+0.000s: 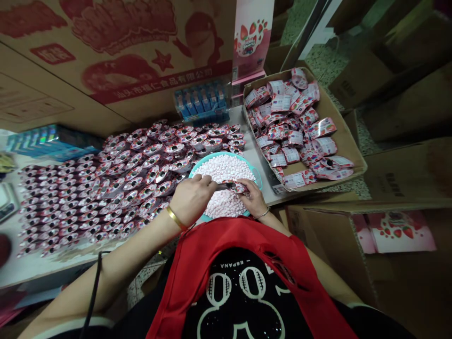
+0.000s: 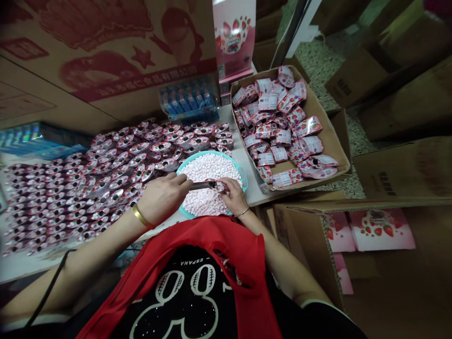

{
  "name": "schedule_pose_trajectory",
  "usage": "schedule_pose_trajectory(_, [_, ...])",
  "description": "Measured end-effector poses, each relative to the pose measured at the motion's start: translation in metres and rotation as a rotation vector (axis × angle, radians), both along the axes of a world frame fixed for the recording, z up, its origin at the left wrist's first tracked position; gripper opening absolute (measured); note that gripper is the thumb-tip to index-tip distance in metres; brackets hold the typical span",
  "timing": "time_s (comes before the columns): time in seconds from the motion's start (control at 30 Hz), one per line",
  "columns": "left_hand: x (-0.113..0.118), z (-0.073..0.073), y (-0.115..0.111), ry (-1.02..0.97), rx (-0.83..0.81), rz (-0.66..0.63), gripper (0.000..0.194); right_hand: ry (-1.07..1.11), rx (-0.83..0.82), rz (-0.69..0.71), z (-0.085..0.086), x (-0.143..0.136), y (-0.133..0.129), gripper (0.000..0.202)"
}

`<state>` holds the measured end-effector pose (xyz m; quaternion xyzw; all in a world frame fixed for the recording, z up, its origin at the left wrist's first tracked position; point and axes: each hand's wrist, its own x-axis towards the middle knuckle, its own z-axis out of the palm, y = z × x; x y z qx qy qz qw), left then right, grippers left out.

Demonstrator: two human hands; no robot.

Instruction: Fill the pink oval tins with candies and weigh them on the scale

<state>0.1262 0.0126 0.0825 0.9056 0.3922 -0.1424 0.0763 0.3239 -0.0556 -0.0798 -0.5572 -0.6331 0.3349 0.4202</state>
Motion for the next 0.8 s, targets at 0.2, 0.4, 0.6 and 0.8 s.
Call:
schedule_pose_trajectory(0.2, [-0.067,-0.065,0.005,-0.026,-0.027,0.26,0.019,0.173,-0.106,-0.202,-0.013,0.01,0.006,0.037])
schedule_pose_trajectory(0.4, [-0.055,-0.165,-0.009,-0.174,-0.189,0.336,0.019,0.312,-0.217,-0.252,-0.027,0.005,0.019,0.048])
schedule_pose_trajectory(0.6, [-0.019,-0.195,-0.01,-0.372,-0.258,0.394,0.023,0.375,-0.26,-0.163,-0.031,-0.011,0.022,0.047])
schedule_pose_trajectory(0.8, [-0.047,-0.179,-0.011,-0.581,-0.303,0.366,0.025,0.431,-0.206,-0.283,-0.016,0.007,0.01,0.048])
